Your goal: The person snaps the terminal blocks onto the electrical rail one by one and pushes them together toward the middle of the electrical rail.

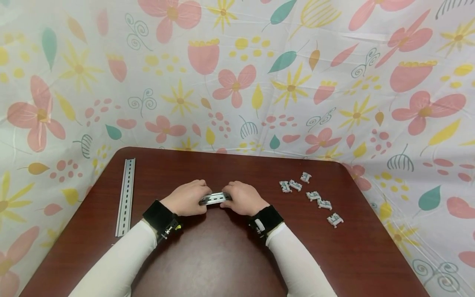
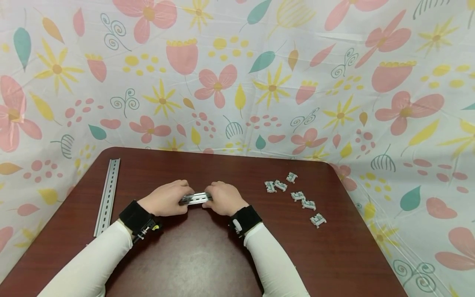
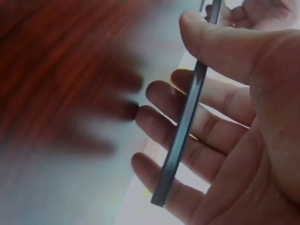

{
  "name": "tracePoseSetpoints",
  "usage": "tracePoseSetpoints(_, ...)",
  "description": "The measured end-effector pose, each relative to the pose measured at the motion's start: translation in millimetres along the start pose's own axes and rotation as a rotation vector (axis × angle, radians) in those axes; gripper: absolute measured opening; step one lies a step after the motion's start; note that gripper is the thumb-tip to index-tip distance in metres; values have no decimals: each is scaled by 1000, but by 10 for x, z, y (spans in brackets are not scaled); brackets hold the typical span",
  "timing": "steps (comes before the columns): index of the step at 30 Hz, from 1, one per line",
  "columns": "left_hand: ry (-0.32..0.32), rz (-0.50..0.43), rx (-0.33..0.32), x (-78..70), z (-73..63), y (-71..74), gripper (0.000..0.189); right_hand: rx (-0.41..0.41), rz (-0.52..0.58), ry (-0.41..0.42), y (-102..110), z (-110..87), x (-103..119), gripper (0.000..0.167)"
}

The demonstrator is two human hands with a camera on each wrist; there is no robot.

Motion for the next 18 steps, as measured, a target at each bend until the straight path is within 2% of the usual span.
tracePoseSetpoints(5, 27, 21, -10, 89, -11, 11, 18, 23, 40, -67, -5, -22, -133, 29)
tracePoseSetpoints(13, 87, 20, -2, 240, -64, 42, 21, 50, 70, -170, 23, -103, -375, 38)
tracePoseSetpoints(18, 116, 12, -20, 356, -87, 90, 20, 72, 100, -227, 32, -155, -523, 42)
Point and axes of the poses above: each hand's wrist, its own z-axis towards the middle knuckle, its own y-axis out of the back of the hand, x = y × z, the point moved 9 cm from there along z, towards the middle knuckle, and after that the axes turned 10 degrees about -z, right-handed, at the moved point
